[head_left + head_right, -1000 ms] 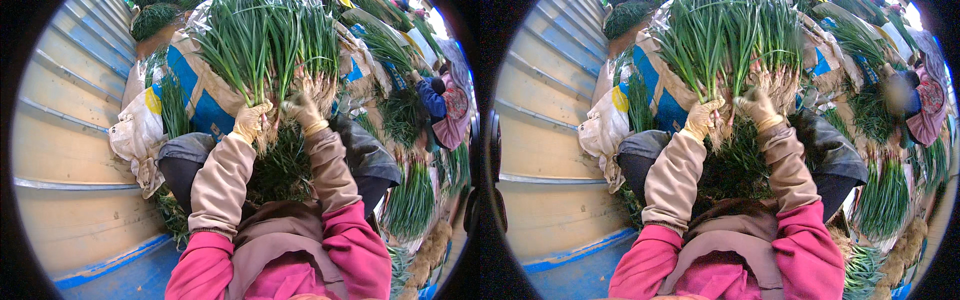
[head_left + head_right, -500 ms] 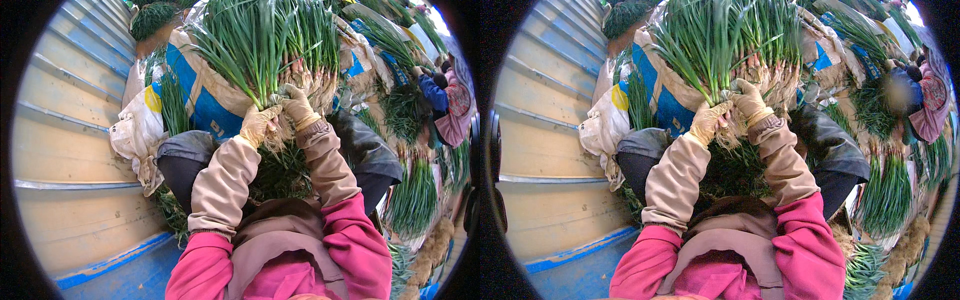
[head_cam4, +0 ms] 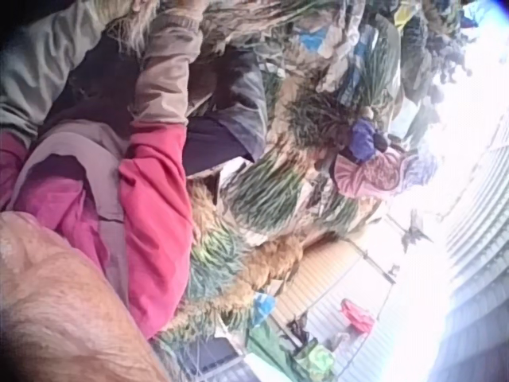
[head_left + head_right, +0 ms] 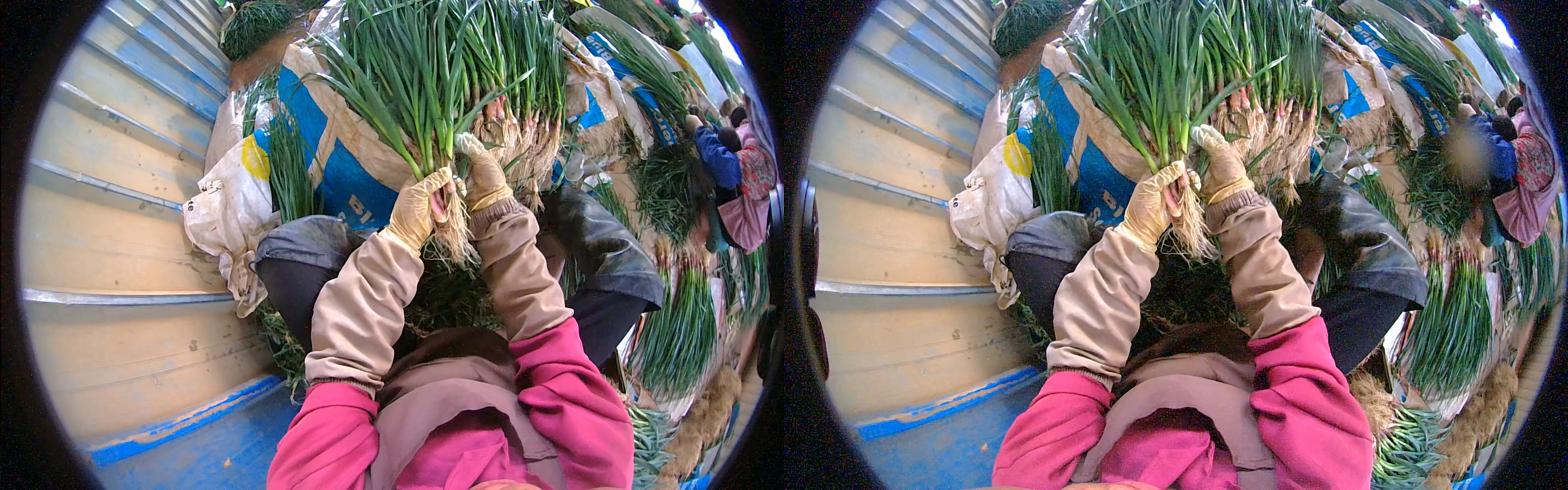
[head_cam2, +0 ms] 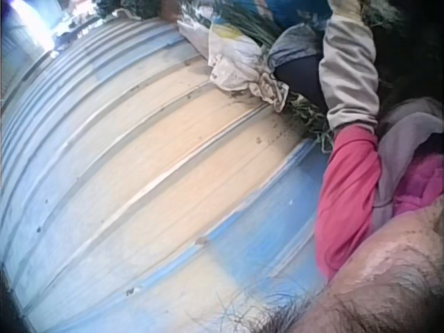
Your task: The person sits inside a truck bed and repeatedly trims the roots and lower leaves from bunches of green onions by hand. They gather trimmed onions into a pile and continue processing additional bunches from a large supply.
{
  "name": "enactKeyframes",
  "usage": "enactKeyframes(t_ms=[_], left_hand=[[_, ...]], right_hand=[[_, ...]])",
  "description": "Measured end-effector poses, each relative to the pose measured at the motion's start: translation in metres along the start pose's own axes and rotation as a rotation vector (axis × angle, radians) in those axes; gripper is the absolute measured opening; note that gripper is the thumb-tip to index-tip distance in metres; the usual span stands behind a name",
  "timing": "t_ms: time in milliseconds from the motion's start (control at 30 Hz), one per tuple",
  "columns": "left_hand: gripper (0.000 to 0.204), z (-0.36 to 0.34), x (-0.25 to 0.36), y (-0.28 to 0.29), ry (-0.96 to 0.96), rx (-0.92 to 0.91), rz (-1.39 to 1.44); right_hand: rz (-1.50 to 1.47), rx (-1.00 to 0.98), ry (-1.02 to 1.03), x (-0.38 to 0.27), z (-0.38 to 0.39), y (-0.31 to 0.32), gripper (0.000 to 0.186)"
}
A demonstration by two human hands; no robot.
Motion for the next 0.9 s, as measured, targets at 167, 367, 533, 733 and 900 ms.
enactKeyframes(t_ms=[167, 367, 533, 733, 900], left_hand=[[0.006, -0.002, -0.003, 0.004, -0.086, 0.104, -0.025], [0.005, 0.001, -0.002, -0.009, -0.200, 0.207, -0.153], [0.005, -0.001, -0.002, 0.003, -0.158, 0.126, -0.111], [0.006, 0.011, 0.001, -0.018, -0.136, 0.114, 0.052], [0.014, -0.007, -0.022, 0.010, 0.197, 0.039, 0.064]], right_hand=[[-0.053, 0.111, 0.152, -0.002, -0.005, 0.004, 0.017], [-0.080, 0.373, 0.081, -0.002, -0.015, 0.006, 0.021], [0.191, 0.627, -0.073, -0.017, -0.037, 0.004, 0.025], [0.296, 0.375, -0.046, -0.068, -0.003, 0.019, 0.027], [0.615, 0.299, -0.133, -0.026, 0.072, 0.005, 0.015]])
Point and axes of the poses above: each hand's wrist, its own z-axis away from the middle knuckle, its own y-axis out of the back of the hand, x = y × z, the point moved 4 cm from there along -z, towards the middle knuckle, and after that the axes turned 15 degrees about z, right-handed, at the moved point
